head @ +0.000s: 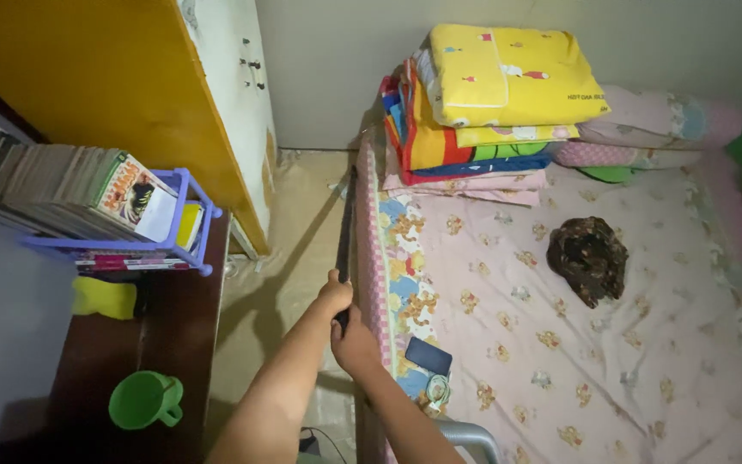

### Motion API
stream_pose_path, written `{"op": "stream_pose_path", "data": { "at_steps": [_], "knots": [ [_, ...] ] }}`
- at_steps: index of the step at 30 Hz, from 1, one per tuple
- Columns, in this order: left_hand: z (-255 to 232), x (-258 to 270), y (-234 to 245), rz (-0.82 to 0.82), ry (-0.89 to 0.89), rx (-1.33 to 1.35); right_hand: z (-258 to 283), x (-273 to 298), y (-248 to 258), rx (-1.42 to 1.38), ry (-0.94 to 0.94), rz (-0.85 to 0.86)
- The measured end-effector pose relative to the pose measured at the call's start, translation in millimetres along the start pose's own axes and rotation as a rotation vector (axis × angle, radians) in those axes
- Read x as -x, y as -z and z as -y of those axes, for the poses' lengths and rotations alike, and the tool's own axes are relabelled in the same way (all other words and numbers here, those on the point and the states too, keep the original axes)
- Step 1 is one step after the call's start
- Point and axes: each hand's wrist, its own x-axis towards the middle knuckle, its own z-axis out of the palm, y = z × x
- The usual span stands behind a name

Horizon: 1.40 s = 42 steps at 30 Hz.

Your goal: The person uses a vacuum cleaner hose to clean the floor along the edge of a bed in a bedroom. They move the hose back and forth along the baseboard and then place the hose onto the vacuum canister.

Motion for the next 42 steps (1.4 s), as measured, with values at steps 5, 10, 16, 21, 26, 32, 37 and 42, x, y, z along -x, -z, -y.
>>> {"op": "stream_pose_path", "data": {
  "at_steps": [5, 10, 16, 21, 26, 32, 37, 42],
  "knots": [
    [27, -12, -19, -0.006, -0.001, 0.015, -10, 16, -14, -0.048, 0.006, 0.011],
    [20, 57, -19, -0.029, 0.037, 0.002, -32, 52, -32, -0.170, 0.142, -0.120],
    [34, 120, -42, 0.018, 0.117, -0.012, -62, 105, -46, -0.188, 0.166, -0.077],
    [70, 119, -81, 0.013, 0.045, -0.106, -83, 148, -46, -0.171, 0.164, -0.068],
    [101, 113, -120, 0.012, 0.049, -0.088, -104, 187, -40, -0.123, 0.158, -0.048],
    [103, 148, -143, 0.016, 0.044, -0.167, -119, 221, -28, -0.124, 0.141, 0.030],
    [83, 232, -137, 0.014, 0.074, -0.143, -130, 248, -24, -0.138, 0.120, 0.066],
    [109, 196, -158, 0.039, 0.050, -0.146, -161, 239, -42, -0.197, 0.139, 0.080]
  ]
}}
